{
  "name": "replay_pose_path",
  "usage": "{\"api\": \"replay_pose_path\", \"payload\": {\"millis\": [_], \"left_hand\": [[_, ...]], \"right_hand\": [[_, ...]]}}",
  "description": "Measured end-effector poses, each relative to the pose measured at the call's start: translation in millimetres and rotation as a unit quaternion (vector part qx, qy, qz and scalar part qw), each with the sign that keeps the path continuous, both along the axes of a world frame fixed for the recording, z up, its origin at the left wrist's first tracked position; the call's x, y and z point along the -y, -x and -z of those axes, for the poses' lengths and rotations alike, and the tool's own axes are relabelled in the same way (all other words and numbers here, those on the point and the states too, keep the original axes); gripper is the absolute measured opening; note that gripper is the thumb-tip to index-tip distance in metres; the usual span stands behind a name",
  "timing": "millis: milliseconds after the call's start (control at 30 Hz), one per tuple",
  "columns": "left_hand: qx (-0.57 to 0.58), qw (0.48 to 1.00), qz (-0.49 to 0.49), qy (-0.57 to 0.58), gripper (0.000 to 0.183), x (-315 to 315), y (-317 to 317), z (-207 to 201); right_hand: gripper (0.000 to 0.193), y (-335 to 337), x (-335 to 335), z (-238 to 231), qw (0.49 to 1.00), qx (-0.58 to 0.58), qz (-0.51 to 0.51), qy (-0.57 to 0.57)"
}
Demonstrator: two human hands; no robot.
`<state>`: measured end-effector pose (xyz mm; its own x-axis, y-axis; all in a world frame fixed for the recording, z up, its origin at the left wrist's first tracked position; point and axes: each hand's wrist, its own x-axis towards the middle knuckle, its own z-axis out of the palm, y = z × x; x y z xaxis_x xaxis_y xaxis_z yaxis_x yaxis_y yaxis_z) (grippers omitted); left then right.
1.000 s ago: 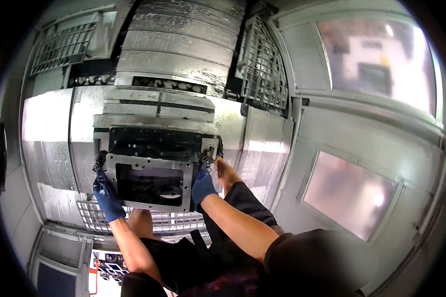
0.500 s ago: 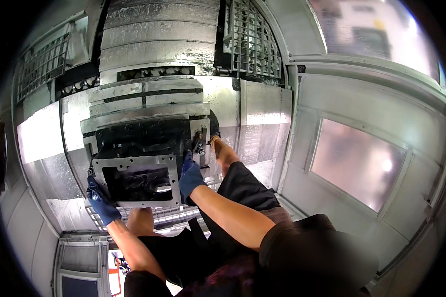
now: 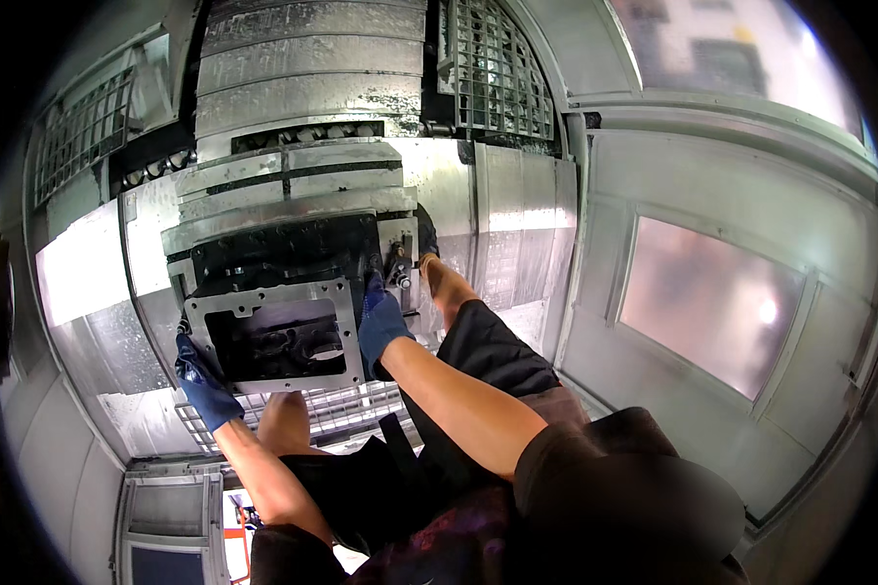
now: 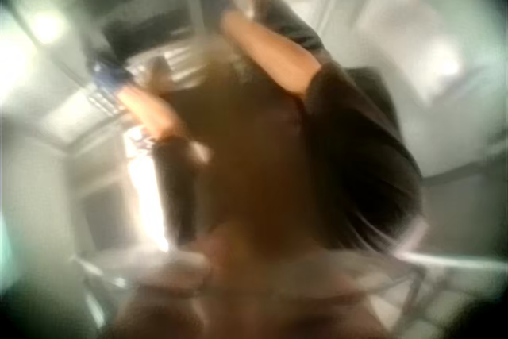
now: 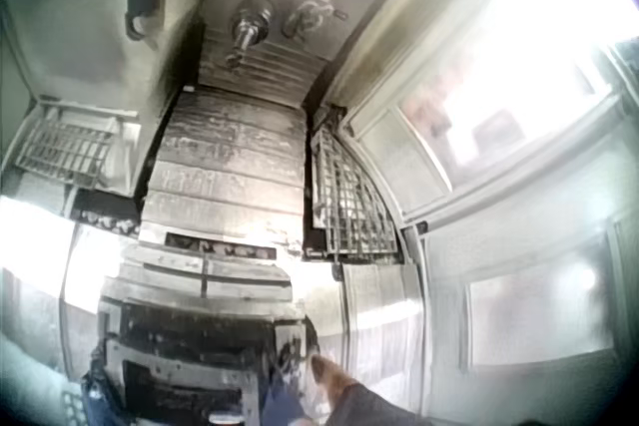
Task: The person uses an air hose to clean a metal casting, then lifts the part and places it into a CNC machine, where they secure it with a wrench.
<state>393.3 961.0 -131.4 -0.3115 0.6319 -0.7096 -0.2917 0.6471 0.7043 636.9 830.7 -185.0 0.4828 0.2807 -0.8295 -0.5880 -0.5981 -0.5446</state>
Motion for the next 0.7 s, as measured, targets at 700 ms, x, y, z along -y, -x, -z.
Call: {"api": "replay_pose_path", "payload": {"millis": [700], "left_hand": [[-0.561, 0.666, 0.345, -0.350, 0.028, 25.6, 61.9, 75.7]], "right_hand": [[0.039, -50.8, 30.7, 41.5, 0.875, -0.407, 0.082, -0.250]]}}
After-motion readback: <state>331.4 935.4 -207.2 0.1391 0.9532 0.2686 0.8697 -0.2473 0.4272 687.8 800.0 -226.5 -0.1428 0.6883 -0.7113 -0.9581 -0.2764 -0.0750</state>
